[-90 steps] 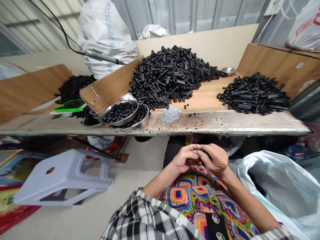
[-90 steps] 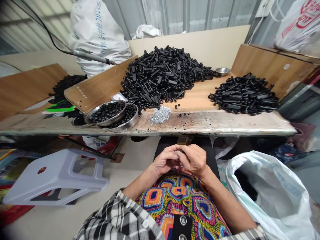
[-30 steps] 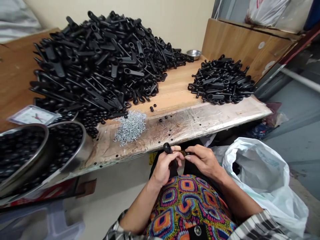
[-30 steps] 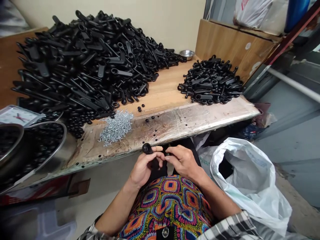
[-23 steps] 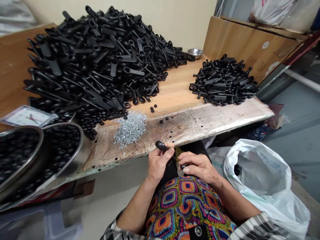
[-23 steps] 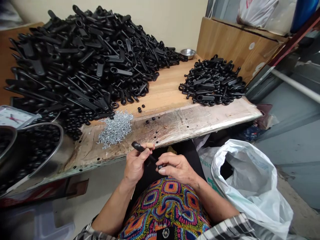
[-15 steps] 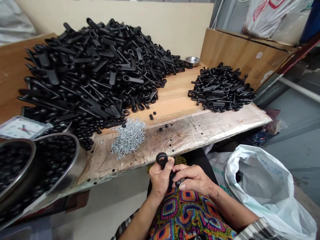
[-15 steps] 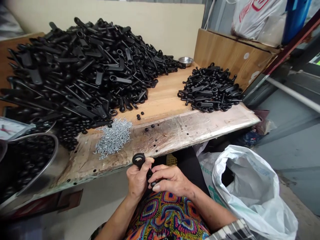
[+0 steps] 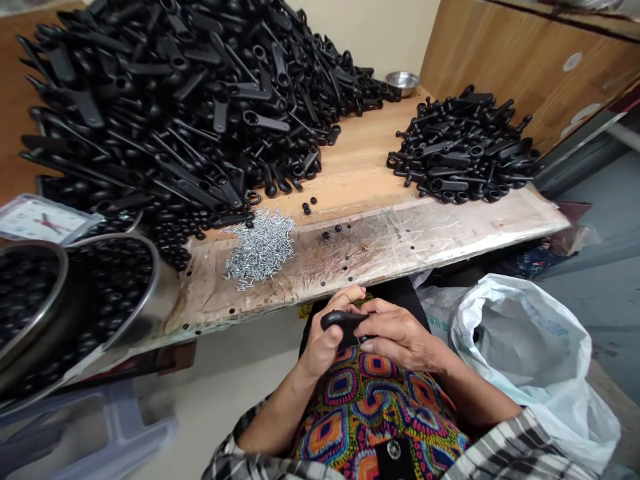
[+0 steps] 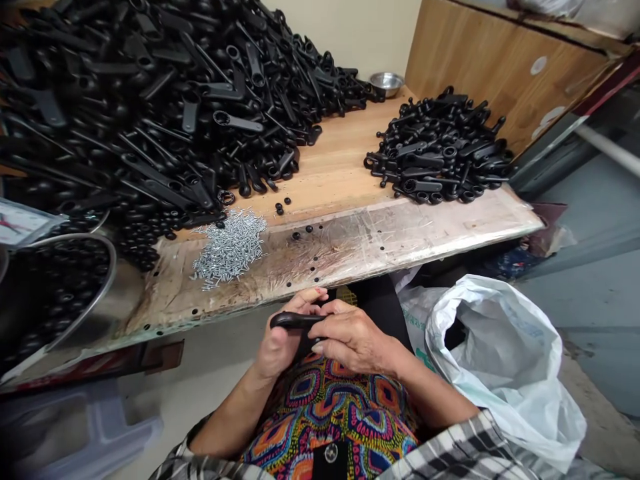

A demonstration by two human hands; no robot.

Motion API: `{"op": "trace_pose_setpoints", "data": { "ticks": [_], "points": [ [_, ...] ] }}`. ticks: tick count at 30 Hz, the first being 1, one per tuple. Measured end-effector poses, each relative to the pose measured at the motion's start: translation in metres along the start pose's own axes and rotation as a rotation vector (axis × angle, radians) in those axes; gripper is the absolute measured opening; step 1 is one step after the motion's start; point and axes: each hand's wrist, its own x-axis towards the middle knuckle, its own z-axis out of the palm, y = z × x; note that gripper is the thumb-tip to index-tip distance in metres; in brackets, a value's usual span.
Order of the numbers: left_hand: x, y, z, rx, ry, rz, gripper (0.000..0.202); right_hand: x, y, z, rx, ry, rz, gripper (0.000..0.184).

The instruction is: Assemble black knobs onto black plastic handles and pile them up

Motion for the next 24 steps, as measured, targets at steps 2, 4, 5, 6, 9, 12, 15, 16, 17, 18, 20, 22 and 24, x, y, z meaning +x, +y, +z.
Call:
{"op": "trace_pose_setpoints", "data": {
  "ticks": [2, 4, 5, 6, 9, 12, 15, 16, 17, 18, 20, 22, 24],
  "points": [
    [0.0, 0.012, -0.01, -0.067, -0.175, 0.031, 0.086, -0.003, -0.001, -0.009, -0.1, -0.047, -0.009, 0.016],
    [0.002, 0.023, -0.017, -0.074, -0.275, -0.048, 0.083, -0.005, -0.003, -0.015, -0.227, -0.14, 0.0, 0.016],
    [0.003, 0.026, -0.019, -0.048, -0.315, -0.145, 0.076, -0.006, -0.004, -0.016, -0.299, -0.199, 0.004, 0.016],
    [0.005, 0.028, -0.02, -0.006, -0.366, -0.25, 0.066, -0.006, -0.006, -0.016, -0.367, -0.259, 0.01, 0.017],
    [0.006, 0.019, -0.018, 0.156, -0.567, -0.46, 0.037, -0.005, -0.009, -0.012, -0.481, -0.418, 0.003, 0.019],
    [0.003, -0.002, -0.011, 0.197, -0.669, -0.572, 0.019, -0.003, -0.01, -0.013, -0.409, -0.443, -0.032, 0.019],
    [0.0, -0.016, -0.005, 0.109, -0.548, -0.627, 0.007, -0.006, -0.009, -0.024, -0.282, -0.197, -0.038, 0.014],
    [0.0, -0.017, -0.004, 0.075, -0.477, -0.607, 0.008, -0.009, -0.008, -0.028, -0.233, -0.057, -0.009, 0.015],
    [0.0, -0.016, -0.003, 0.05, -0.403, -0.575, 0.011, -0.012, -0.007, -0.03, -0.176, 0.1, 0.036, 0.018],
    [0.001, -0.014, -0.002, 0.034, -0.328, -0.535, 0.015, -0.016, -0.006, -0.03, -0.106, 0.258, 0.094, 0.02],
    [0.004, -0.007, 0.001, 0.032, -0.188, -0.436, 0.023, -0.021, -0.001, -0.025, 0.065, 0.508, 0.208, 0.022],
    [0.006, 0.0, 0.004, 0.079, -0.085, -0.331, 0.027, -0.021, 0.005, -0.012, 0.249, 0.643, 0.278, 0.023],
    [0.006, 0.006, 0.008, 0.173, -0.025, -0.243, 0.026, -0.017, 0.011, 0.002, 0.414, 0.684, 0.299, 0.022]
  ]
}}
